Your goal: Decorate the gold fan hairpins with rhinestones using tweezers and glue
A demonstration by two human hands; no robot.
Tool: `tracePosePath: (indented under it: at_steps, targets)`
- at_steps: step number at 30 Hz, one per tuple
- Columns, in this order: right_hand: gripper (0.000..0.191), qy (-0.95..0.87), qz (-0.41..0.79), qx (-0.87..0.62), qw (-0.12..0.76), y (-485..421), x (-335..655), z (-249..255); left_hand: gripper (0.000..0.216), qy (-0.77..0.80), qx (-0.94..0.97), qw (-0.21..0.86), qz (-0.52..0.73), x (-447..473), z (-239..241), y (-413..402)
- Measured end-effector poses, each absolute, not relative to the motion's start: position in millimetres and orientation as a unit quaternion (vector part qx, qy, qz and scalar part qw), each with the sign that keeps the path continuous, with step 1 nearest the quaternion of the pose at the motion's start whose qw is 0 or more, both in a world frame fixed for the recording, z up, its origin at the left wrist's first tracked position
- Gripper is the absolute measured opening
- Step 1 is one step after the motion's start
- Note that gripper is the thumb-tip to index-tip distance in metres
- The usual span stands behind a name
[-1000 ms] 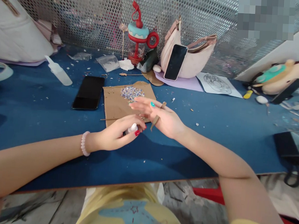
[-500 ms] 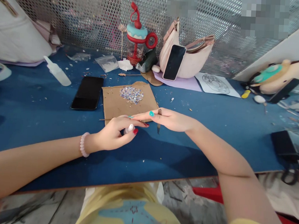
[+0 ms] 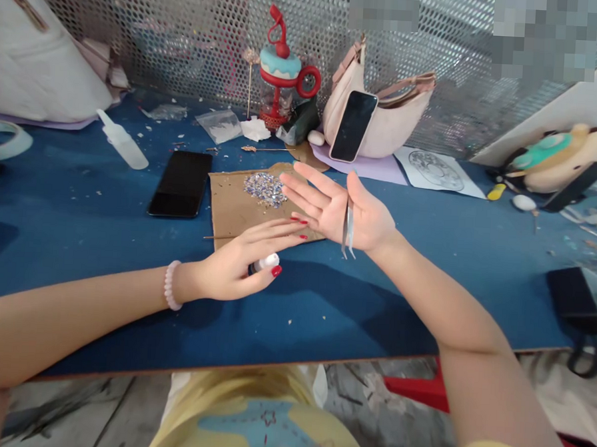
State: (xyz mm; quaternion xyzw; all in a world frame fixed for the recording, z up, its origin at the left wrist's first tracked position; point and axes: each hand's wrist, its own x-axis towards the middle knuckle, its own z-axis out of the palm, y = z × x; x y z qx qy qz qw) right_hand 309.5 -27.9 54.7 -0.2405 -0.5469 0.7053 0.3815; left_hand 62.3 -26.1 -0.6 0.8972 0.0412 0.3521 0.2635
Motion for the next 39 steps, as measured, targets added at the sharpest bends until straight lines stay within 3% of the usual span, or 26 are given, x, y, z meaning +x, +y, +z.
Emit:
tracePosePath:
  at_steps: [18,23,28,39]
  targets:
    - [0.067,-0.600,0.693,-0.235,0.323,-40.3,303.0,56.1,0.049,0.066,0.944,0.072,0.315,57.8,-4.5,-36.1]
    - [0.062,-0.596,0.729,-0.180,0.284,-38.5,302.8,52.5,0.049,0.068,0.943,0.066,0.319,58.7,-7.5,-39.4]
    - [0.079,-0.579,0.748,-0.223,0.235,-38.7,302.4,49.6,0.050,0.064,0.947,0.047,0.311,58.7,-5.0,-41.5]
    - [0.075,-0.541,0.769,-0.221,0.259,-37.1,301.4,48.4,0.058,0.077,0.949,0.057,0.302,58.3,-8.1,-40.5]
